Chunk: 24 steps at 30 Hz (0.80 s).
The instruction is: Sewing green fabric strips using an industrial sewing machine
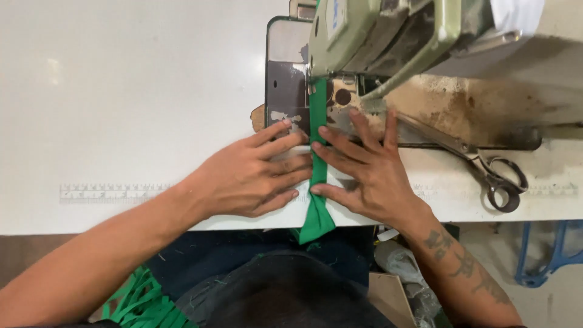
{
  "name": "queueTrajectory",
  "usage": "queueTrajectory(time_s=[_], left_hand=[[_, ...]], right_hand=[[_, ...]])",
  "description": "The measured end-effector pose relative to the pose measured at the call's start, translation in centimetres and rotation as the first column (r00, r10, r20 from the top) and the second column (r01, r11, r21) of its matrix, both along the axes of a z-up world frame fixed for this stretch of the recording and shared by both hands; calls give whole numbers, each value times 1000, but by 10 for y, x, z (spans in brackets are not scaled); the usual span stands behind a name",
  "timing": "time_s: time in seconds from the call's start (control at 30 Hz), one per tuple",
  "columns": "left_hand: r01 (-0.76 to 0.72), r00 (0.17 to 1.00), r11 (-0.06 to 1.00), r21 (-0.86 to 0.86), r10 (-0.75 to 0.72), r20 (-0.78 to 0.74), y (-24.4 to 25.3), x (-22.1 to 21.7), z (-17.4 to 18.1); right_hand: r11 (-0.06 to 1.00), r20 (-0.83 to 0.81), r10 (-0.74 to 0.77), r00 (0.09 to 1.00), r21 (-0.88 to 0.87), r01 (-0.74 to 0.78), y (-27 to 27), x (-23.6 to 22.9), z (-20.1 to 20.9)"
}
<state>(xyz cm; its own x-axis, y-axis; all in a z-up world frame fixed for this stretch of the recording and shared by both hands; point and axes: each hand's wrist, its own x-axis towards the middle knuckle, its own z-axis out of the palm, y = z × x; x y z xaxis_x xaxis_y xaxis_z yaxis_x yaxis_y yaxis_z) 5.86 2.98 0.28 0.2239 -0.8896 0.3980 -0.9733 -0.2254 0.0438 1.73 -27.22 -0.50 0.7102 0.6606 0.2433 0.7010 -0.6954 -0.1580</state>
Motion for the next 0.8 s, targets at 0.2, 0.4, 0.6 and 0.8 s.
queueTrajectory(time_s=[0.2, 0.4, 0.6, 0.8], left_hand=[[-3, 1000, 1000, -6, 3, -31, 2, 29, -1], [-48, 998, 999, 22, 47, 30, 3, 43, -1], [-96, 993, 995, 18, 95, 77, 0, 42, -3], [-213, 974, 976, -40, 210, -81, -17, -7, -5]], right_hand=[[999, -55, -36, 998, 27, 38, 0, 26, 3], [994, 18, 20, 1000, 110, -22, 5, 39, 9], [910, -105, -306, 946, 258, 323, 57, -34, 27], [769, -230, -476, 849, 359, 528, 64, -95, 17]])
